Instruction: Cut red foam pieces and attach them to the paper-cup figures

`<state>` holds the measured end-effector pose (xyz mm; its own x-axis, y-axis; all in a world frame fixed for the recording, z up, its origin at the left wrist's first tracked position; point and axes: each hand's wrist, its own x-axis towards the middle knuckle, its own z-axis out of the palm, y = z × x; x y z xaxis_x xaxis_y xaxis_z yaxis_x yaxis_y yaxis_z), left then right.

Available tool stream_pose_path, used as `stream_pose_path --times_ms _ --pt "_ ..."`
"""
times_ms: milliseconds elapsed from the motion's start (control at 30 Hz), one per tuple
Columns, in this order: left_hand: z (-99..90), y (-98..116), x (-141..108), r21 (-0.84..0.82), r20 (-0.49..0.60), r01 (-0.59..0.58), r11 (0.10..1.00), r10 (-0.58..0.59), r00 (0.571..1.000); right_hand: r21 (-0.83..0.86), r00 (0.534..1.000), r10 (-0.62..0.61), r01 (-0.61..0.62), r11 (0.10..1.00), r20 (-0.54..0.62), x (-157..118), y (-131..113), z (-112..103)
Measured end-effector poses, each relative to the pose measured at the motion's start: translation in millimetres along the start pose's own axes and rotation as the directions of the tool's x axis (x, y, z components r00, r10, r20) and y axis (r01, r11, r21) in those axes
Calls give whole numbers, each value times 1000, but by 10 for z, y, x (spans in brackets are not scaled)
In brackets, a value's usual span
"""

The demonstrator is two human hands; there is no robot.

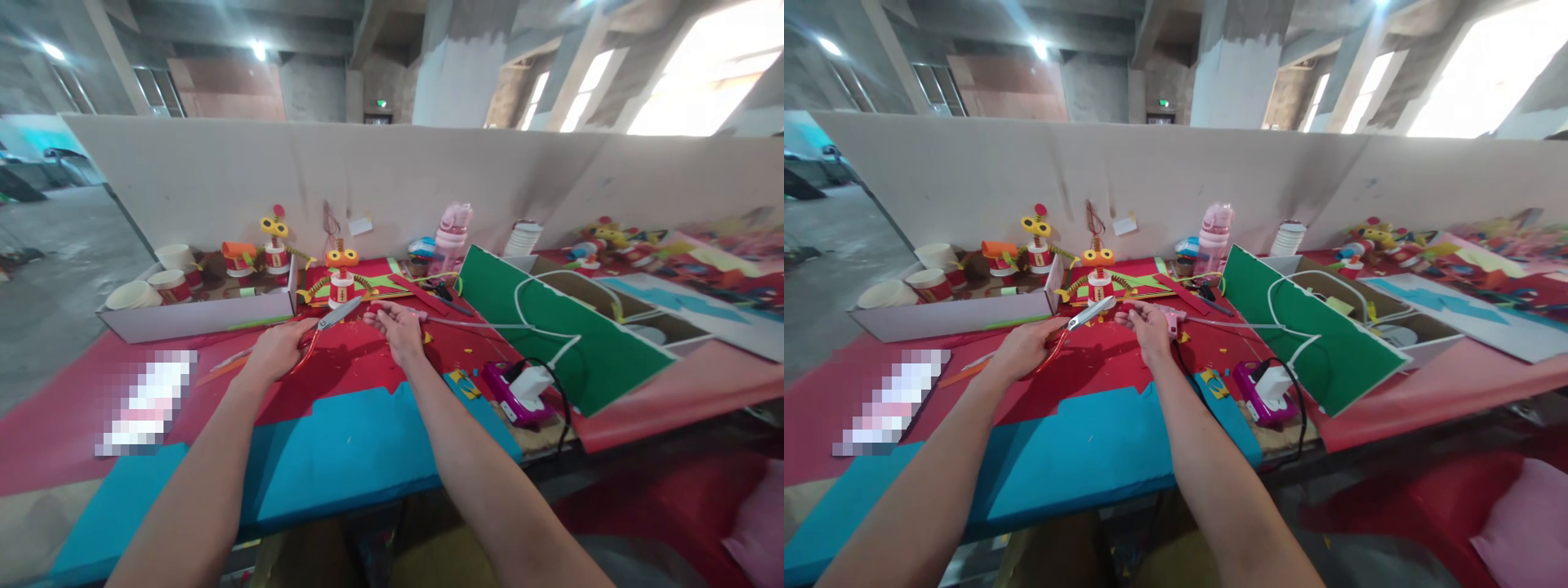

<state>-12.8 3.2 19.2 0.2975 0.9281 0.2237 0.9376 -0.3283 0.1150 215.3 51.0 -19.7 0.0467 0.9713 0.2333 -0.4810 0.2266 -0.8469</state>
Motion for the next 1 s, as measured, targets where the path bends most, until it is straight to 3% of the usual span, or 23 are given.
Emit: stream_pose_path --times_ms 133,333,500,567,767,1000 --pt "43 -82 9 80 68 10 997 -15 998 62 1000 3 -2 998 -10 12 -11 -13" --pt "69 -76 1 9 163 -35 999 33 986 81 1000 1 0 997 -19 -15 -49 3" --pt "64 -73 -1 -22 251 -104 994 106 962 -56 989 -44 36 998 -144 -5 -42 -30" --pt "67 -93 2 -58 270 -139 989 150 951 -35 984 -25 19 999 -174 10 -37 -46" --pt "89 -147 19 -158 276 -136 978 176 945 214 979 121 -85 973 -162 21 -42 -45" --pt "35 -110 16 -123 203 -109 986 132 970 152 983 150 -133 979 -106 -2 -33 -18"
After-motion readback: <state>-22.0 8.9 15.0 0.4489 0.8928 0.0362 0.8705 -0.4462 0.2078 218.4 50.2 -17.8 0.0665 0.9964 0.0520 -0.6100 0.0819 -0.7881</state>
